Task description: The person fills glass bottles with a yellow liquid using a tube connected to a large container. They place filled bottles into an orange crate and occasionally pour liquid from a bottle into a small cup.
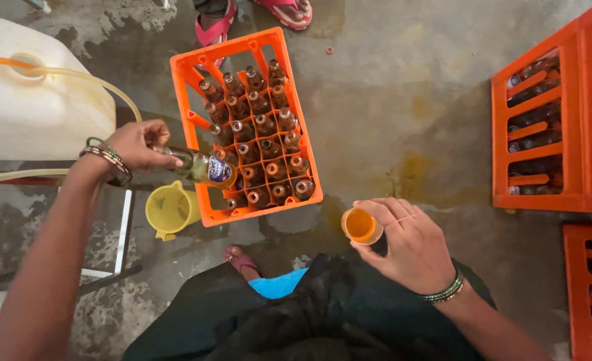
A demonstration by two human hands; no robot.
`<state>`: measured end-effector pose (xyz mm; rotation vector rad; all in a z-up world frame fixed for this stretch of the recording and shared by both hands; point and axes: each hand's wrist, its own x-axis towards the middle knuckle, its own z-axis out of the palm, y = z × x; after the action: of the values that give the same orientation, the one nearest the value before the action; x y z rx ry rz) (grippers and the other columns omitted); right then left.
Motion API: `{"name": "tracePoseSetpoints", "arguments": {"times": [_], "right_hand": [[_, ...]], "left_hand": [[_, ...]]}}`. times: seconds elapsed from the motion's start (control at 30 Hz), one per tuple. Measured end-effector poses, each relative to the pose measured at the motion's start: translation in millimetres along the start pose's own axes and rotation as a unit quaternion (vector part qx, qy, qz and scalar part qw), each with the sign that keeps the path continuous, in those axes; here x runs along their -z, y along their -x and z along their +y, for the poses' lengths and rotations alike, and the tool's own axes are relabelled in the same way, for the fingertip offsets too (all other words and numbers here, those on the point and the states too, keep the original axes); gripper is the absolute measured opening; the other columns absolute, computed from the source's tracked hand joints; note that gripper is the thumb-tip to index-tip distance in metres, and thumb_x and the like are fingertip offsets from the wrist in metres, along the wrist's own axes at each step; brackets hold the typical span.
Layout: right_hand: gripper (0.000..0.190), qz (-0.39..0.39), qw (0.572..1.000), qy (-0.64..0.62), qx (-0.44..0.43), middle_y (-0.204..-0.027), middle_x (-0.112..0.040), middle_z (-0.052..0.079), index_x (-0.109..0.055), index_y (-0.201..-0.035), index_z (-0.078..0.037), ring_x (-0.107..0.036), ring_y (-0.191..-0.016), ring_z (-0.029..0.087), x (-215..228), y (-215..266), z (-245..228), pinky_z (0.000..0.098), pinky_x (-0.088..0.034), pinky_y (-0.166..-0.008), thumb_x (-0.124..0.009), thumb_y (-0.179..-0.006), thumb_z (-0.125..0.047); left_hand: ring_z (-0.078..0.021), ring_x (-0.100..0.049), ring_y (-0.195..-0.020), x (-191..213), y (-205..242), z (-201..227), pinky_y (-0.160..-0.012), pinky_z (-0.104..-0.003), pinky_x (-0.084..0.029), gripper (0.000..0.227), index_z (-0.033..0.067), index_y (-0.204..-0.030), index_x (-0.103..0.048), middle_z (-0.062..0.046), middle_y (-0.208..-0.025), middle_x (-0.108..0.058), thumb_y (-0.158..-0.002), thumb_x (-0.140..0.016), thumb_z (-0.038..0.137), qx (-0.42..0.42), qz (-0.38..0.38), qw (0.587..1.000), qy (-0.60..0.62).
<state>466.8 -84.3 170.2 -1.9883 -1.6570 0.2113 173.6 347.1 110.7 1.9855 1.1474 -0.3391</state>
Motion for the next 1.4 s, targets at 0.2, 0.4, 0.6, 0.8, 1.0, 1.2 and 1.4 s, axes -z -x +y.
{"name": "tracePoseSetpoints", "arguments": {"times": [0.2, 0.4, 0.6, 0.8, 1.0, 1.2, 1.4], "right_hand": [[0.056, -0.007, 1.000, -0.020, -0.018, -0.115, -0.070, 0.005, -0.064, -0.119, -0.013, -0.066, -0.101, 0.026, 3, -2, 7, 0.0382, -0.052, -0.086, -0.084, -0.070, -0.028], [0.054, 0.015, 0.999, -0.022, -0.020, -0.113, -0.070, 0.004, -0.064, -0.119, -0.013, -0.067, -0.102, 0.026, -3, -7, -5, 0.0382, -0.052, -0.085, -0.083, -0.071, -0.029], [0.055, 0.011, 1.000, 0.022, -0.012, -0.110, -0.069, 0.006, -0.063, -0.121, -0.012, -0.066, -0.103, 0.028, -16, -22, -19, 0.0394, -0.053, -0.087, -0.084, -0.072, -0.030], [0.058, -0.011, 1.000, 0.021, 0.009, -0.110, -0.069, 0.008, -0.063, -0.123, -0.011, -0.065, -0.102, 0.028, -31, -23, -23, 0.0398, -0.052, -0.086, -0.082, -0.071, -0.030], [0.056, -0.007, 0.999, 0.032, 0.000, -0.111, -0.069, 0.007, -0.062, -0.122, -0.010, -0.065, -0.102, 0.027, -30, -23, -23, 0.0400, -0.052, -0.086, -0.082, -0.074, -0.031], [0.054, 0.003, 1.000, 0.030, -0.002, -0.111, -0.070, 0.007, -0.063, -0.122, -0.010, -0.066, -0.102, 0.028, -27, -21, -19, 0.0401, -0.052, -0.086, -0.082, -0.076, -0.031], [0.052, 0.028, 0.998, 0.047, 0.003, -0.111, -0.070, 0.008, -0.063, -0.122, -0.010, -0.066, -0.101, 0.029, -26, -16, -20, 0.0405, -0.052, -0.086, -0.080, -0.078, -0.031]], "left_hand": [[-0.0137, -0.051, -0.062, -9, -3, -7, -0.059, -0.033, -0.044, 0.054, 0.0073, -0.078, -0.056, -0.002, -0.067, -0.057, -0.060, -0.094, 0.041, -0.033, 0.019, 0.992, -0.116], [-0.0186, -0.051, -0.064, -7, -20, -22, -0.060, -0.039, -0.044, 0.058, 0.0055, -0.082, -0.051, -0.005, -0.070, -0.054, -0.060, -0.093, 0.040, -0.006, 0.003, 0.994, -0.111], [-0.0130, -0.051, -0.056, 12, -20, -23, -0.051, -0.034, -0.045, 0.055, 0.0088, -0.080, -0.053, 0.000, -0.066, -0.055, -0.058, -0.093, 0.038, -0.079, 0.034, 0.994, -0.060], [-0.0131, -0.051, -0.054, 41, -10, 3, -0.047, -0.033, -0.039, 0.052, 0.0090, -0.080, -0.052, -0.001, -0.066, -0.056, -0.061, -0.094, 0.034, -0.008, -0.004, 0.999, -0.031], [-0.0135, -0.054, -0.054, 73, 6, 47, -0.047, -0.032, -0.042, 0.051, 0.0064, -0.081, -0.053, -0.005, -0.065, -0.057, -0.066, -0.095, 0.030, -0.033, 0.055, 0.995, -0.071], [-0.0097, -0.055, -0.053, 83, 23, 63, -0.047, -0.031, -0.046, 0.049, 0.0092, -0.083, -0.053, 0.000, -0.069, -0.058, -0.066, -0.094, 0.030, -0.067, 0.110, 0.991, -0.025], [-0.0219, -0.059, -0.064, 76, 69, 92, -0.058, -0.040, -0.046, 0.055, 0.0056, -0.083, -0.058, -0.008, -0.070, -0.062, -0.059, -0.095, 0.037, -0.164, 0.108, 0.966, -0.171]]}}
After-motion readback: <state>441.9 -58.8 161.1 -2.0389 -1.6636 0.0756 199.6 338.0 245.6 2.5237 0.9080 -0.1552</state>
